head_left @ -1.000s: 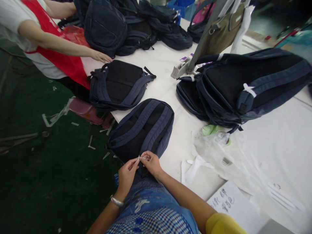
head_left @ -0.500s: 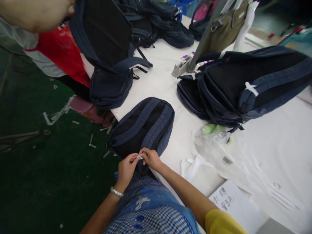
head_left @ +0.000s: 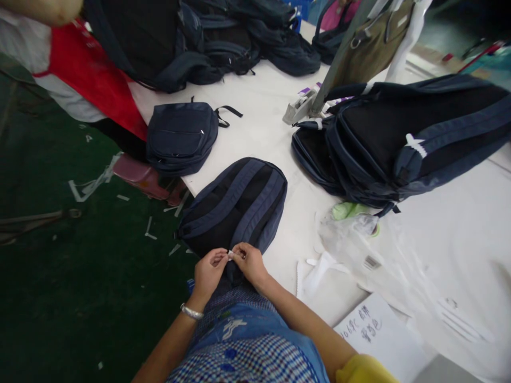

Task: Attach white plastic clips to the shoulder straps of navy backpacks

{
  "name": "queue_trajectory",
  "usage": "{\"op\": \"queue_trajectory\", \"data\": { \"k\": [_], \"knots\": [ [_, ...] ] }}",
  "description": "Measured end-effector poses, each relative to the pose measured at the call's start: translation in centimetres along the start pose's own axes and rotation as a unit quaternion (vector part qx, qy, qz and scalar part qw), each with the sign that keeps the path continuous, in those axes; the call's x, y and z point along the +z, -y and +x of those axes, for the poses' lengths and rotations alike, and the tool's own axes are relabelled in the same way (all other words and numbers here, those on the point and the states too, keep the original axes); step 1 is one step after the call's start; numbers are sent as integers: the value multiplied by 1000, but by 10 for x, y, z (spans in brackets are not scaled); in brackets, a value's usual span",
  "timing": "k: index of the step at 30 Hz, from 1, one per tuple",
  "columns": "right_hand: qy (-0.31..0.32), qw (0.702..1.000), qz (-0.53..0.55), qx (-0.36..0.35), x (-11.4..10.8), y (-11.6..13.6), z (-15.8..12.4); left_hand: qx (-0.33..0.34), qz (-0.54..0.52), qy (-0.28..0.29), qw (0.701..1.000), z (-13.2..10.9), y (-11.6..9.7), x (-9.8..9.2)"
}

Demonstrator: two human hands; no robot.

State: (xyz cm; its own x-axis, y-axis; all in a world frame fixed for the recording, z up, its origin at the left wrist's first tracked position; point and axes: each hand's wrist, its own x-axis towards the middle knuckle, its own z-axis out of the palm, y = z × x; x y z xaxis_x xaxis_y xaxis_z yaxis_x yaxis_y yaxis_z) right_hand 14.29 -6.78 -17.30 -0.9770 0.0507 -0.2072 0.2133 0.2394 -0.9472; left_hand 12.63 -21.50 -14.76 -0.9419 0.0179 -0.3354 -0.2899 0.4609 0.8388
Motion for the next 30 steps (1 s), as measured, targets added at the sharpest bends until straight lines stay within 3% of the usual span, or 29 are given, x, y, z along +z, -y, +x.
{"op": "queue_trajectory", "data": {
  "k": [9,16,21,24,27,30],
  "knots": [
    [-10,997,-68,27,-9,9,-5,-109,-193,3,975,2,7,6],
    [25,992,72,97,-2,-7,2,-211,-418,29,883,1,17,13],
    [37,986,128,105,4,-19,4,-234,-468,29,852,0,26,17],
    [20,994,68,82,1,-13,3,-233,-460,35,856,1,27,14],
    [-4,998,5,56,-5,-3,1,-217,-417,50,881,5,22,7],
    [10,998,25,50,-7,3,-1,-196,-362,56,910,8,12,0]
  ]
}}
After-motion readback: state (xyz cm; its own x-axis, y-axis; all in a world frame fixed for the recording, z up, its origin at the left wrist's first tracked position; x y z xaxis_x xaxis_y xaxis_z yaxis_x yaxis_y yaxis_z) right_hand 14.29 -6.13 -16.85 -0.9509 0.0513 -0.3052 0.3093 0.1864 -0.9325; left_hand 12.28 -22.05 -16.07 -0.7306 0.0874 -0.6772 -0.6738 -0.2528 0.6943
